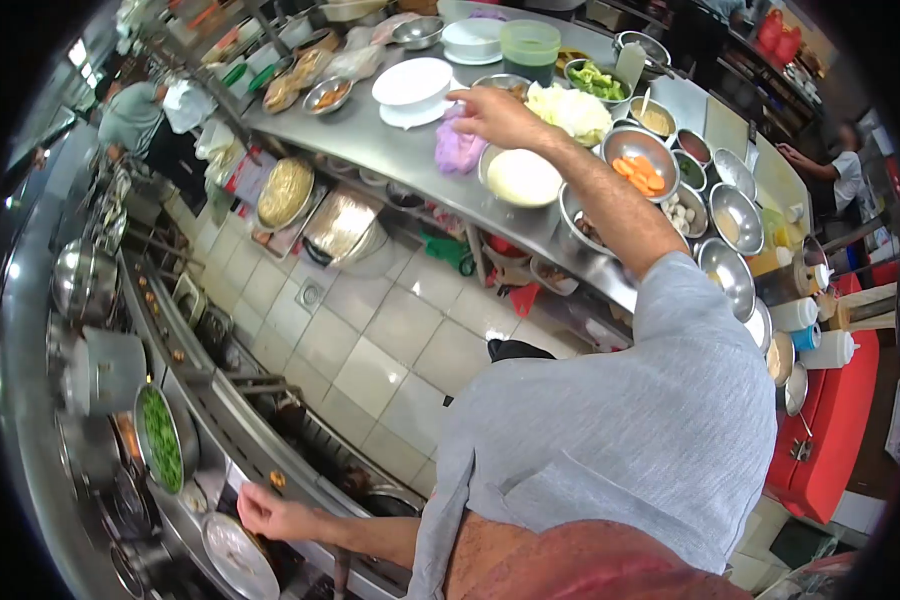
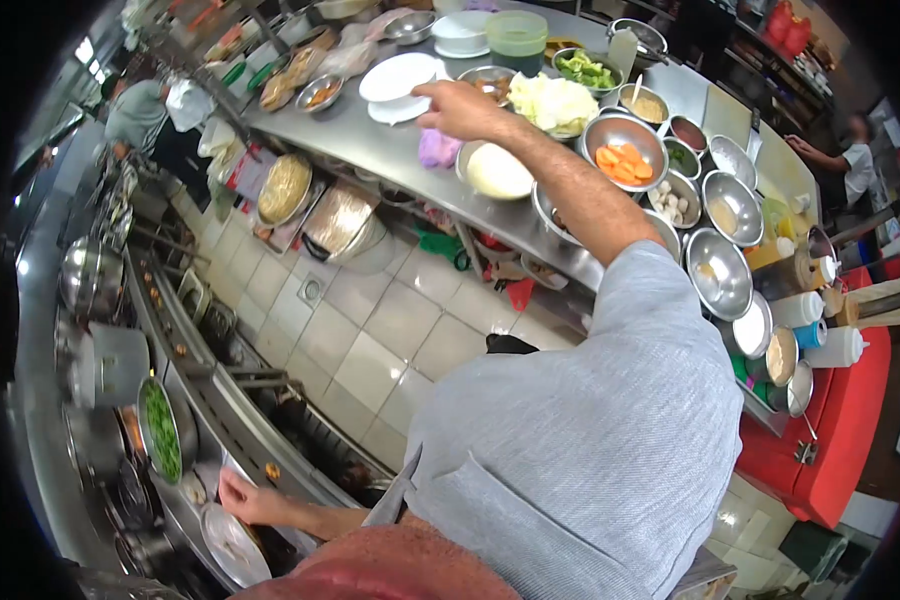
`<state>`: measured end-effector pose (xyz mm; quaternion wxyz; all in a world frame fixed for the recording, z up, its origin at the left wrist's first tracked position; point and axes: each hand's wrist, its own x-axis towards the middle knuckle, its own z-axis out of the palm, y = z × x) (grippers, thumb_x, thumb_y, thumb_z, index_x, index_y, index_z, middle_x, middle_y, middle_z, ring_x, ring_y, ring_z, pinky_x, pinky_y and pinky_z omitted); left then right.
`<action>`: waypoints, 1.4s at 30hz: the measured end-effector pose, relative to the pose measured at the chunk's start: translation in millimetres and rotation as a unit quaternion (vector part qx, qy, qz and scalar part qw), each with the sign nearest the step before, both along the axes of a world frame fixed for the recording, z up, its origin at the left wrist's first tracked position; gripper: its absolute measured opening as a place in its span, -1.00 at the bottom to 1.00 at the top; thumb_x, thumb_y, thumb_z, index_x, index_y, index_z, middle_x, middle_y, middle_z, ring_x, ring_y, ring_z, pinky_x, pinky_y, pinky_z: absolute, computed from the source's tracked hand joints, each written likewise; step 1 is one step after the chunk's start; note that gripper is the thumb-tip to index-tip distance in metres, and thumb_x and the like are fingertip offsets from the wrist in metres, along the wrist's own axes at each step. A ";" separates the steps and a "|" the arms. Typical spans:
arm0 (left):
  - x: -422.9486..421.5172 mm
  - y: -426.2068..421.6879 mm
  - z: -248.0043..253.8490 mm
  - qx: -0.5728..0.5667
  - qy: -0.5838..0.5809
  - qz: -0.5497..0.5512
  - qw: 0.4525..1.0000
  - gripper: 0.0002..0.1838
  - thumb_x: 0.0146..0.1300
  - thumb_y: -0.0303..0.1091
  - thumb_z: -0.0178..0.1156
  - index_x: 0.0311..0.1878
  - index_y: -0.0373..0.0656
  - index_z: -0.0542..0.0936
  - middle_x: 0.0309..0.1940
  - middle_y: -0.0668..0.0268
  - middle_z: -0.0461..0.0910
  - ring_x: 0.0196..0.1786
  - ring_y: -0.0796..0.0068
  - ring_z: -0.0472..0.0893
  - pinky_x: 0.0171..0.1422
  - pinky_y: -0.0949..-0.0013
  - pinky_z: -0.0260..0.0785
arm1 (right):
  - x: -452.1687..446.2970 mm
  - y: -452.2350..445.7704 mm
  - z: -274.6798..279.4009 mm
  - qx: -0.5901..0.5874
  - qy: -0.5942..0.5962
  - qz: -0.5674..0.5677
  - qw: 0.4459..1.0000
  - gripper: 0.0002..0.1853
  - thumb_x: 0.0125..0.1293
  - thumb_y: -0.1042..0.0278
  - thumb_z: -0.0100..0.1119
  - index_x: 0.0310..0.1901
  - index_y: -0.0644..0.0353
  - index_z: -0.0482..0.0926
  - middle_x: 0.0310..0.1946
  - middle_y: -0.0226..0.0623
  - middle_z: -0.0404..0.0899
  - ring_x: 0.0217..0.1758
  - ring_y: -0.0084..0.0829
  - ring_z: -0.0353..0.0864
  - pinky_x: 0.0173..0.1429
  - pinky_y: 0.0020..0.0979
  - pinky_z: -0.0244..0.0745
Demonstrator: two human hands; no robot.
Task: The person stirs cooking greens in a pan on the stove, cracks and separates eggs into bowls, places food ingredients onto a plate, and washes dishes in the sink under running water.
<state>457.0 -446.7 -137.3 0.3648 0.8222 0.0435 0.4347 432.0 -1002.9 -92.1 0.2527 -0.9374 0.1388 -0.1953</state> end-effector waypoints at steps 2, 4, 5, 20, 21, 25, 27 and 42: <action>35.6 -58.4 -6.2 -0.017 0.051 -0.106 0.993 -0.77 0.23 -0.35 0.15 -0.17 -0.35 0.56 -0.19 0.15 0.47 -0.22 0.40 0.48 -0.13 0.40 0.37 | -8.2 -64.8 -6.5 -0.031 -0.060 -0.041 0.997 -0.50 0.11 0.26 0.18 0.11 0.20 0.41 -0.23 -0.08 0.59 -0.21 -0.21 0.60 -0.06 -0.28 0.49; 64.9 -124.4 -17.7 -0.041 0.092 -0.211 0.972 -0.74 0.20 -0.35 0.18 -0.11 -0.32 0.55 -0.18 0.15 0.46 -0.27 0.40 0.46 -0.13 0.41 0.35 | -22.6 -127.5 -1.5 0.056 -0.014 -0.121 0.991 -0.48 0.09 0.23 0.18 0.11 0.20 0.42 -0.14 -0.07 0.57 -0.15 -0.22 0.60 -0.03 -0.30 0.48; 81.6 -151.0 -34.9 -0.032 0.117 -0.270 0.955 -0.71 0.18 -0.34 0.19 -0.07 -0.29 0.54 -0.15 0.17 0.44 -0.26 0.40 0.45 -0.12 0.41 0.34 | -31.4 -164.3 -5.1 0.041 -0.019 -0.170 0.984 -0.47 0.09 0.19 0.18 0.10 0.21 0.42 -0.11 -0.08 0.56 -0.12 -0.21 0.59 -0.01 -0.29 0.47; 163.9 -519.0 -116.1 0.303 0.240 -0.624 0.679 -0.31 0.09 -0.15 0.22 0.28 -0.09 0.25 0.08 0.08 0.25 0.12 0.11 0.25 0.19 0.05 0.04 | -104.3 -448.2 -48.6 -0.042 0.061 -0.542 0.837 -0.44 0.03 0.18 0.17 0.14 0.05 0.39 0.09 0.09 0.36 0.14 0.05 0.38 0.24 -0.14 0.29; 170.1 -533.1 -122.8 0.314 0.239 -0.624 0.674 -0.36 0.08 -0.16 0.22 0.25 -0.07 0.30 0.09 0.10 0.24 0.12 0.12 0.24 0.18 0.08 0.04 | -106.0 -466.8 -53.3 -0.014 0.091 -0.533 0.841 -0.38 0.04 0.12 0.19 0.19 0.01 0.32 0.16 0.17 0.24 0.20 0.07 0.31 0.27 -0.11 0.25; 183.2 -561.3 -156.7 0.372 0.180 -0.654 0.634 -0.45 0.08 -0.17 0.23 0.18 0.05 0.40 0.01 0.18 0.29 0.06 0.16 0.28 0.07 0.11 0.10 | -92.0 -482.4 -61.0 -0.028 0.116 -0.623 0.773 -0.28 0.05 -0.01 0.23 0.27 -0.14 0.21 0.23 0.08 0.13 0.27 0.10 0.22 0.30 -0.08 0.20; 185.8 -561.2 -160.0 0.366 0.170 -0.679 0.614 -0.50 0.08 -0.18 0.22 0.14 0.04 0.44 -0.02 0.19 0.31 0.05 0.17 0.29 0.06 0.12 0.10 | -88.7 -475.3 -62.9 -0.028 0.137 -0.587 0.797 -0.35 0.07 0.03 0.21 0.23 -0.11 0.27 0.19 -0.01 0.28 0.26 -0.02 0.27 0.30 -0.13 0.21; 178.2 -606.6 -165.8 0.337 0.138 -0.682 0.635 -0.60 0.07 -0.15 0.24 0.03 0.05 0.54 -0.11 0.23 0.37 -0.01 0.24 0.36 0.00 0.17 0.15 | -119.3 -423.0 50.0 -0.143 0.013 -0.526 0.838 -0.48 0.20 -0.07 0.06 0.06 0.15 0.47 -0.08 -0.08 0.55 0.00 -0.19 0.55 0.07 -0.31 0.42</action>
